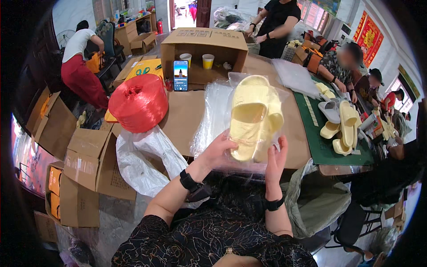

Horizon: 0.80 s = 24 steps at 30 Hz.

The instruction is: Packing finished shoes and sandals into plastic bags and placing them into a larger shipping bag.

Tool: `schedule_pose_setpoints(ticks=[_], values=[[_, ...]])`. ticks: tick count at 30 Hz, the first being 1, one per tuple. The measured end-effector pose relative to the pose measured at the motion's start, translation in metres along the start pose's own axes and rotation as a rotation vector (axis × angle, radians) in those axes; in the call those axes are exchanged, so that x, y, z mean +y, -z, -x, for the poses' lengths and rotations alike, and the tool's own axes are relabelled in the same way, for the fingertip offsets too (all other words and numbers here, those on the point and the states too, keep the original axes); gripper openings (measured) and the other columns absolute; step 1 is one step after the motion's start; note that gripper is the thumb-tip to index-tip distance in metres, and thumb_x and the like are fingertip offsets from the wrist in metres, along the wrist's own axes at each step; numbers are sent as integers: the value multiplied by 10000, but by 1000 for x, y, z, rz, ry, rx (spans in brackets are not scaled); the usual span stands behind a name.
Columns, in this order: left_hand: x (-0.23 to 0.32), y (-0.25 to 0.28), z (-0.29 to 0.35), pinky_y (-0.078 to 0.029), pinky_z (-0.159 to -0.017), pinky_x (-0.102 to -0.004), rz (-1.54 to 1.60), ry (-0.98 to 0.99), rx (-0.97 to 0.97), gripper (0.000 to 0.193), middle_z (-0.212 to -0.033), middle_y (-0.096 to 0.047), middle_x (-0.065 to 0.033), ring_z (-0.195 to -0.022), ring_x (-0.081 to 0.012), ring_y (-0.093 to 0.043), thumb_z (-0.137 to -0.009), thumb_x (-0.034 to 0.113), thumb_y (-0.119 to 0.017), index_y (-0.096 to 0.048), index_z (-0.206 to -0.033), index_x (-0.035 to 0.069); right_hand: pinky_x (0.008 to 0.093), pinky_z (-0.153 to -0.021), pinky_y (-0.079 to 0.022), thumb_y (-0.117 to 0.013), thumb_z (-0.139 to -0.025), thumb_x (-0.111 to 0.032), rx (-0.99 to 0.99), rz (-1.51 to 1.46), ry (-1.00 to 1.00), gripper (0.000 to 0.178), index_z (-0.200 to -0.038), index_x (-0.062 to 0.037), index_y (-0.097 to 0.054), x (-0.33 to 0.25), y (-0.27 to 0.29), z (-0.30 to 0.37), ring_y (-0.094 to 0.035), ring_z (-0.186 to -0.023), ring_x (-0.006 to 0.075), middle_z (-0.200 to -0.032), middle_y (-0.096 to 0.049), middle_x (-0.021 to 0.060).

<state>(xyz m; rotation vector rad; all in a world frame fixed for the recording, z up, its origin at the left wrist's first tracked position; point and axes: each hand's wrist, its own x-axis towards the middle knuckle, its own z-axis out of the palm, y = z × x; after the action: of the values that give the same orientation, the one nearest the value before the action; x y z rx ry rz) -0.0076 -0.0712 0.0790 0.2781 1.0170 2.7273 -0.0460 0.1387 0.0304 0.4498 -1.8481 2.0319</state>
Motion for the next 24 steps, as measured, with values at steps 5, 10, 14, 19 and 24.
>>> schedule_pose_setpoints(ticks=[5, 10, 14, 19, 24], values=[[-3, -9, 16, -430, -1066, -350, -118, 77, -156, 741, -1396, -506, -119, -1258, -207, -533, -796, 8, -611, -296, -1467, -1, 351, -1102, -328, -483, -1023, -160, -2, -262, -332, 479, -1452, 6, -351, -3, 6, -3, -400, -1338, 227, -1469, -405, 130], [-10, -6, 19, -436, -1049, -337, -120, 129, -167, 711, -1357, -540, -126, -1236, -199, -549, -794, 8, -636, -337, -1439, -23, 341, -1010, -446, -549, -1011, -281, 7, -453, -576, 472, -1368, 11, -450, -10, 10, 3, -535, -1214, 211, -1327, -549, 117], [-17, 9, 13, -488, -1001, -340, -109, 108, -48, 616, -1286, -590, -132, -1170, -214, -599, -828, 58, -650, -407, -1387, -30, 375, -919, -524, -536, -1012, -327, 125, -474, -540, 456, -1325, 1, -482, -27, 13, 0, -607, -1116, 235, -1269, -583, 123], [-22, 8, 11, -522, -971, -393, -74, 139, -22, 519, -1275, -598, -134, -1128, -237, -627, -935, 156, -630, -422, -1374, -26, 442, -1000, -484, -448, -1013, -472, 4, -667, -459, 616, -1418, -11, -389, -19, 11, 1, -562, -1195, 293, -1352, -529, 156], [-43, 1, 15, -477, -1030, -413, 57, 226, -52, 565, -1335, -553, -114, -1210, -238, -570, -981, 285, -581, -367, -1420, 0, 448, -1015, -480, -348, -1016, -550, -100, -809, -595, 680, -1443, -21, -357, -33, -9, 10, -541, -1225, 307, -1389, -491, 174]])
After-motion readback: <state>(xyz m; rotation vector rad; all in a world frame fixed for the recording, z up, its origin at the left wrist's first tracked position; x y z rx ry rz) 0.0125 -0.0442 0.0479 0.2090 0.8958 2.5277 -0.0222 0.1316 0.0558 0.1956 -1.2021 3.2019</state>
